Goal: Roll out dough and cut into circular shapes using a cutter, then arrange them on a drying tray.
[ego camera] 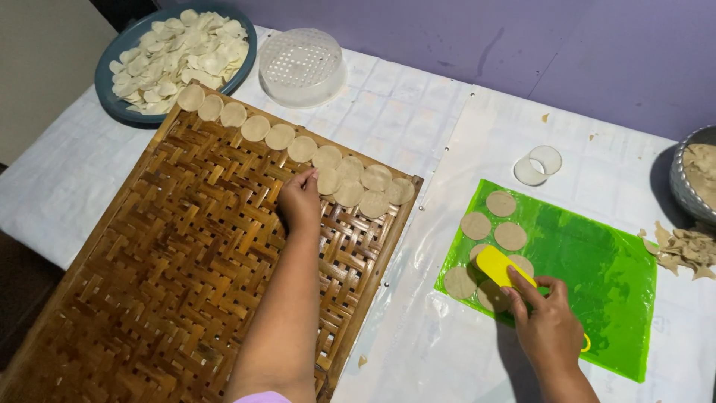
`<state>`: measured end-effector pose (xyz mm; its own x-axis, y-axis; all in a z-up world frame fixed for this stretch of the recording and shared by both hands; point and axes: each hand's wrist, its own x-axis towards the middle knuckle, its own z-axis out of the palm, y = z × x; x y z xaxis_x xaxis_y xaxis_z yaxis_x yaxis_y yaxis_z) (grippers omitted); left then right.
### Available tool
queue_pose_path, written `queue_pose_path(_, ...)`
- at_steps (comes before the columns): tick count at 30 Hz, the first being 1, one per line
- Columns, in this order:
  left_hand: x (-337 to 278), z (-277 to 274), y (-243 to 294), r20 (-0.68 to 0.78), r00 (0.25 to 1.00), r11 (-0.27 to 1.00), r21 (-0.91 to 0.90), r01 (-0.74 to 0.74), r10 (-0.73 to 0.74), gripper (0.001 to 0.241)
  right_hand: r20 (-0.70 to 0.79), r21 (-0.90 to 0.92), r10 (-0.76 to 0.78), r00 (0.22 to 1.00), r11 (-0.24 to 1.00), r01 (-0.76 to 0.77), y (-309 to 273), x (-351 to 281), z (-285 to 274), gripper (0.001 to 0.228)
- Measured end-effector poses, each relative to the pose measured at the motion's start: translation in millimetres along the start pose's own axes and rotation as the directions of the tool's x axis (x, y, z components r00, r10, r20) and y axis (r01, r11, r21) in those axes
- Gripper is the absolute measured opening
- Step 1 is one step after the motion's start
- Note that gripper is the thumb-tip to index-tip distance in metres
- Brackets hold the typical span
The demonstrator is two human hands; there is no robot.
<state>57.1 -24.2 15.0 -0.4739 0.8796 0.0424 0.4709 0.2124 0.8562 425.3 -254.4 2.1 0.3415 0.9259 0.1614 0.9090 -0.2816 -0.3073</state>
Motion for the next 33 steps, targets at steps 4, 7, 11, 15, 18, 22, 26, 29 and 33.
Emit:
queue_pose_path(4, -5.6, -1.4, 6.5, -0.009, 1.000, 0.997, 0.072, -0.027, 0.028, 0.018, -0.079, -0.021, 0.072, 0.994, 0.997, -0.073, 28.7, 1.9, 4.5, 0.036)
queue_pose_path(7, -6.8, -0.7, 4.1, 0.002, 1.000, 0.995, 0.095, -0.026, 0.025, 0.019, -0.113, -0.076, 0.177, 0.978, 0.980, -0.186, 49.1, 9.6, -4.1, 0.034)
queue_pose_path(11, -6.1, 2.4, -3.4, 0.002, 0.995, 0.985, 0.137, -0.101, 0.102, 0.024, -0.086, -0.188, 0.280, 0.956, 0.938, -0.292, 77.2, 22.0, -5.3, 0.032)
queue_pose_path(15, -4.0, 3.0, -13.3, 0.011, 0.999, 0.998, 0.045, -0.039, 0.038, 0.031, 0.014, -0.321, 0.240, 0.971, 0.920, -0.223, 72.5, 40.5, -8.4, 0.031)
queue_pose_path(18, -8.5, -1.9, -5.6, -0.002, 0.997, 0.992, 0.100, -0.078, 0.078, 0.033, 0.107, -0.355, 0.191, 0.976, 0.924, -0.142, 58.2, 57.1, -11.9, 0.028)
queue_pose_path(22, -20.7, -5.5, -0.1, -0.088, 0.937, 0.882, 0.377, -0.283, 0.339, 0.042, 0.175, -0.371, 0.092, 0.980, 0.928, -0.021, 48.0, 74.7, -3.3, 0.025)
queue_pose_path(26, -75.4, -3.9, 47.6, 0.054, 0.971, 0.967, 0.094, -0.236, 0.232, 0.039, 0.096, -0.280, 0.052, 0.994, 0.960, -0.024, 50.2, 76.3, 8.9, 0.029)
queue_pose_path(29, -112.0, 15.9, 57.7, 0.312, 0.950, 0.976, -0.210, 0.058, 0.011, 0.040, 0.033, -0.073, 0.048, 0.998, 0.996, -0.046, 40.8, 67.0, 7.9, 0.031)
queue_pose_path(33, -141.5, 73.9, 15.1, 0.692, 0.708, 0.850, -0.281, 0.445, -0.141, 0.049, -0.002, 0.212, -0.076, 0.997, 0.974, 0.075, 13.7, 37.9, 6.1, 0.034)
